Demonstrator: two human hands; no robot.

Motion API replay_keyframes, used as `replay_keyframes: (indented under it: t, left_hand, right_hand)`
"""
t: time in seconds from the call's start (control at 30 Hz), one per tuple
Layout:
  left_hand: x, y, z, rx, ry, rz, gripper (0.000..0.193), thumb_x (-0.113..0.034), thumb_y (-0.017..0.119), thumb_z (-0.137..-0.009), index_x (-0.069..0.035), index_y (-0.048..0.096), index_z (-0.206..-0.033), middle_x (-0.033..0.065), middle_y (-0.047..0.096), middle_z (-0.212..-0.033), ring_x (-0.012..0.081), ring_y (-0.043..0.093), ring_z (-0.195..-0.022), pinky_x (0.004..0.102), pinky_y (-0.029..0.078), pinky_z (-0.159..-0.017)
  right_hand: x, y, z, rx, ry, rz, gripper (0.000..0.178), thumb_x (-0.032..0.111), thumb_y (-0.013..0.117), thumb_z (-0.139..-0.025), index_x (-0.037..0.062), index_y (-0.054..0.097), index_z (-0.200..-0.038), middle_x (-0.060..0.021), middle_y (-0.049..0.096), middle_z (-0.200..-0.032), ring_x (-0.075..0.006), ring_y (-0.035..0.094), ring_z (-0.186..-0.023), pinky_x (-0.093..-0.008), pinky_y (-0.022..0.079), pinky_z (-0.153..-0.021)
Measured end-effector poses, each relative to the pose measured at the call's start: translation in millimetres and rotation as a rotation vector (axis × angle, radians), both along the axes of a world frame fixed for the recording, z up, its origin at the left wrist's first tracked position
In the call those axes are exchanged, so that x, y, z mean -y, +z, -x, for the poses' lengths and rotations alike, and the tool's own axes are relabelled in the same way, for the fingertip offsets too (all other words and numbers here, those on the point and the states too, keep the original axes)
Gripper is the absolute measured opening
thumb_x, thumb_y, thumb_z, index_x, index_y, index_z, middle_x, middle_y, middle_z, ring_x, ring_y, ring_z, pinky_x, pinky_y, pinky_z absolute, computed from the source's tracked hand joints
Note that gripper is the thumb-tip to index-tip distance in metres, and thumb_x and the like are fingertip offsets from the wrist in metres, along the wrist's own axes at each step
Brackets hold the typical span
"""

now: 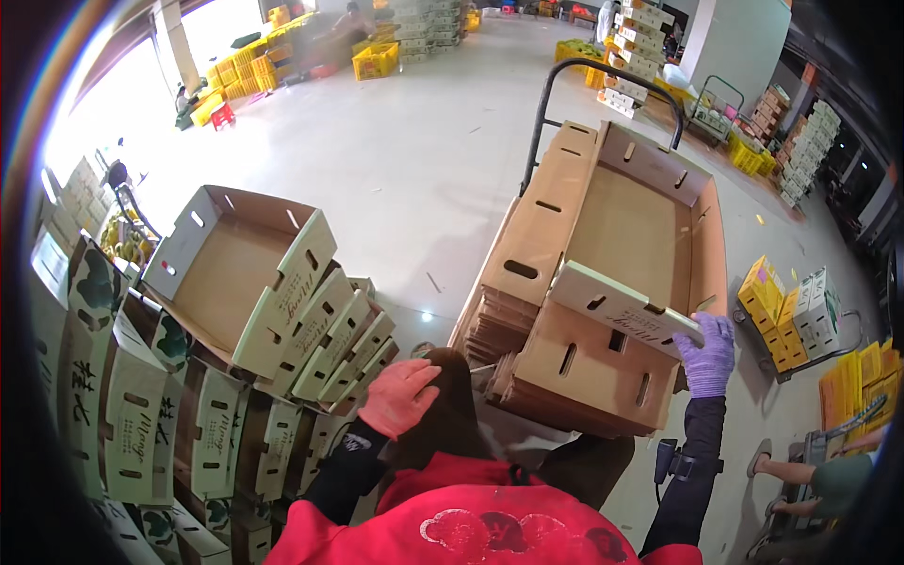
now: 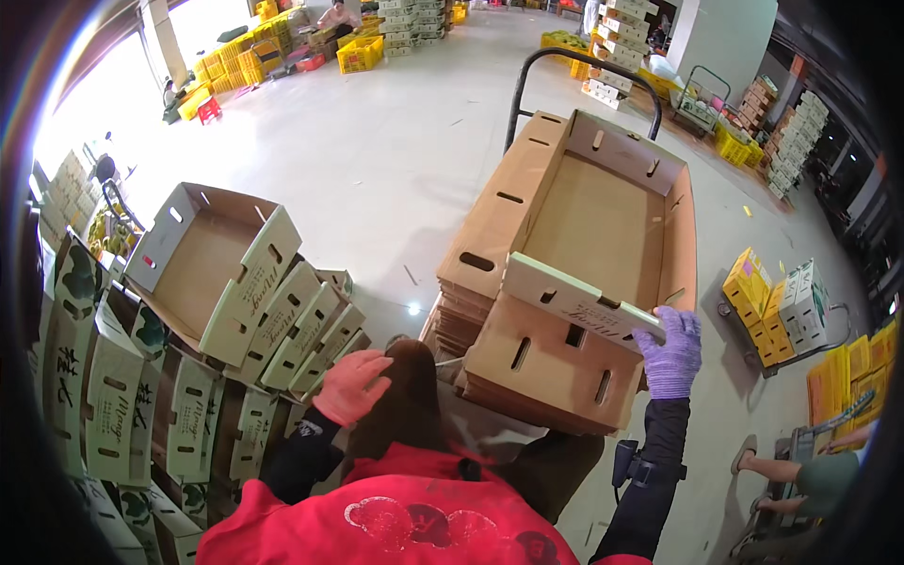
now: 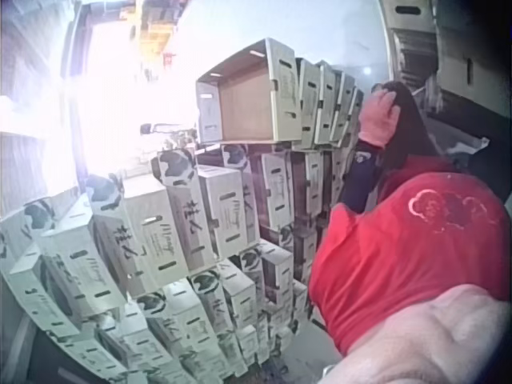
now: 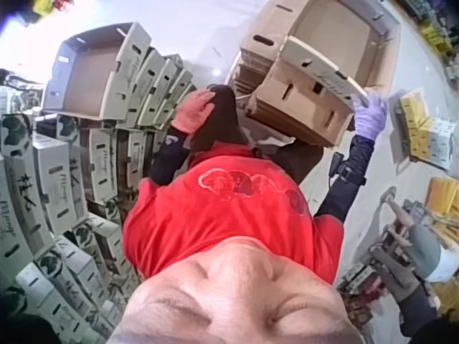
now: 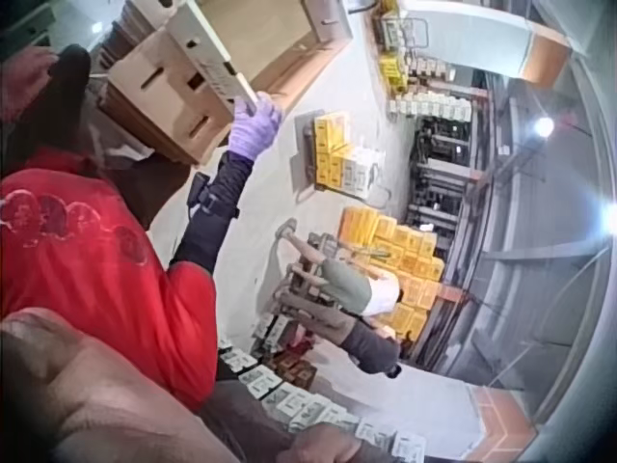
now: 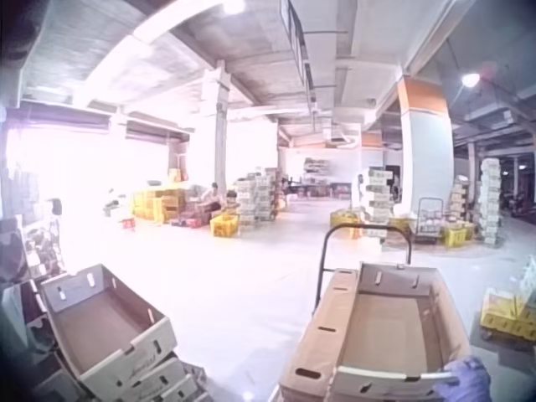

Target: Assemble cardboard mango boxes by folding the flaps and stacking them.

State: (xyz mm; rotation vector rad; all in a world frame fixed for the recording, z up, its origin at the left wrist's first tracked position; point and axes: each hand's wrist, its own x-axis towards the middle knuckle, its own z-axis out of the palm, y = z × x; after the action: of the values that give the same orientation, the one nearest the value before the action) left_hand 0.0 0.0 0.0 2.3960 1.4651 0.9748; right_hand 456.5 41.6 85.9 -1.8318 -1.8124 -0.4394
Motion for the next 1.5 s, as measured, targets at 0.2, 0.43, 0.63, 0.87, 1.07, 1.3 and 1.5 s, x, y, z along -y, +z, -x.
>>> replay_keyframes:
  t: [0.2, 0.43, 0.63, 0.87, 1.07, 1.3, 1.5]
  left_hand:
    - [20.9, 20.8, 71.3, 0.031, 0.365, -0.186, 0.029, -0.005, 0.068, -0.069, -0.008, 0.064, -0.098, 0.0106, 0.064, -0.095, 0.0273, 0.061, -0.089, 0.0354, 0.050, -0.080]
    - [34.0, 84.7, 126.1, 0.082, 0.753, -0.643, 0.032, 0.003, 0.065, -0.073, -0.004, 0.063, -0.104, 0.0127, 0.062, -0.104, 0.0262, 0.060, -0.095, 0.0334, 0.048, -0.085]
    - [19.4, 89.6, 144.6, -0.515, 0.978, -0.326, 0.059, -0.031, 0.075, -0.065, -0.008, 0.057, -0.116, 0.0108, 0.058, -0.110, 0.0268, 0.055, -0.104, 0.0397, 0.045, -0.090]
    - [-18.8, 104.8, 169.0, -0.560, 1.090, 0.221, 0.047, -0.036, 0.073, -0.062, -0.010, 0.059, -0.098, 0.0125, 0.066, -0.082, 0.0318, 0.064, -0.079, 0.0419, 0.050, -0.069]
    - [-18.9, 140.3, 149.5, -0.543, 0.981, 0.100, 0.041, -0.033, 0.072, -0.063, -0.009, 0.058, -0.093, 0.0130, 0.064, -0.082, 0.0322, 0.062, -0.077, 0.0419, 0.049, -0.068]
    - [-45.5, 213.7, 33.6, -0.350, 0.370, -0.557, 0.030, -0.028, 0.074, -0.061, -0.012, 0.060, -0.082, 0.0082, 0.061, -0.074, 0.0290, 0.059, -0.066, 0.0396, 0.047, -0.062]
    - [-118.7, 257.0, -67.8, -0.308, -0.040, -0.356, 0.027, -0.029, 0.069, -0.068, -0.009, 0.054, -0.078, 0.0101, 0.060, -0.074, 0.0340, 0.060, -0.073, 0.0437, 0.047, -0.063]
  right_hand:
    - [-4.8, -6.3, 10.0, -0.056, -0.071, -0.020, 0.043, 0.021, 0.076, -0.063, 0.0103, 0.061, -0.101, -0.0123, 0.057, -0.095, -0.0317, 0.052, -0.097, -0.0417, 0.043, -0.087]
    - [-3.7, -7.0, 9.0, -0.038, -0.103, 0.005, 0.043, 0.019, 0.076, -0.064, 0.0102, 0.059, -0.103, -0.0136, 0.056, -0.096, -0.0328, 0.050, -0.100, -0.0428, 0.041, -0.088]
    - [-5.0, -7.8, 1.7, 0.000, -0.068, -0.038, 0.040, 0.020, 0.077, -0.062, 0.0040, 0.060, -0.094, -0.0131, 0.056, -0.089, -0.0329, 0.053, -0.092, -0.0421, 0.043, -0.082]
    - [-27.9, -2.0, -27.5, 0.133, 0.161, -0.127, 0.035, 0.021, 0.077, -0.061, 0.0061, 0.059, -0.087, -0.0120, 0.056, -0.084, -0.0327, 0.053, -0.085, -0.0412, 0.044, -0.075]
    - [-64.0, -15.1, -24.4, 0.120, -0.051, -0.188, 0.053, 0.021, 0.078, -0.062, 0.0133, 0.058, -0.110, -0.0144, 0.045, -0.122, -0.0357, 0.040, -0.116, -0.0442, 0.037, -0.097]
    - [-71.5, -52.5, -10.0, 0.031, -0.141, -0.381, 0.072, 0.020, 0.072, -0.072, 0.0147, 0.037, -0.134, -0.0279, 0.027, -0.140, -0.0436, 0.027, -0.129, -0.0448, 0.031, -0.104]
    - [-53.2, -75.6, 45.1, -0.231, -0.054, -0.241, 0.074, 0.020, 0.067, -0.076, 0.0154, 0.030, -0.140, -0.0295, 0.018, -0.144, -0.0455, 0.027, -0.129, -0.0463, 0.029, -0.106]
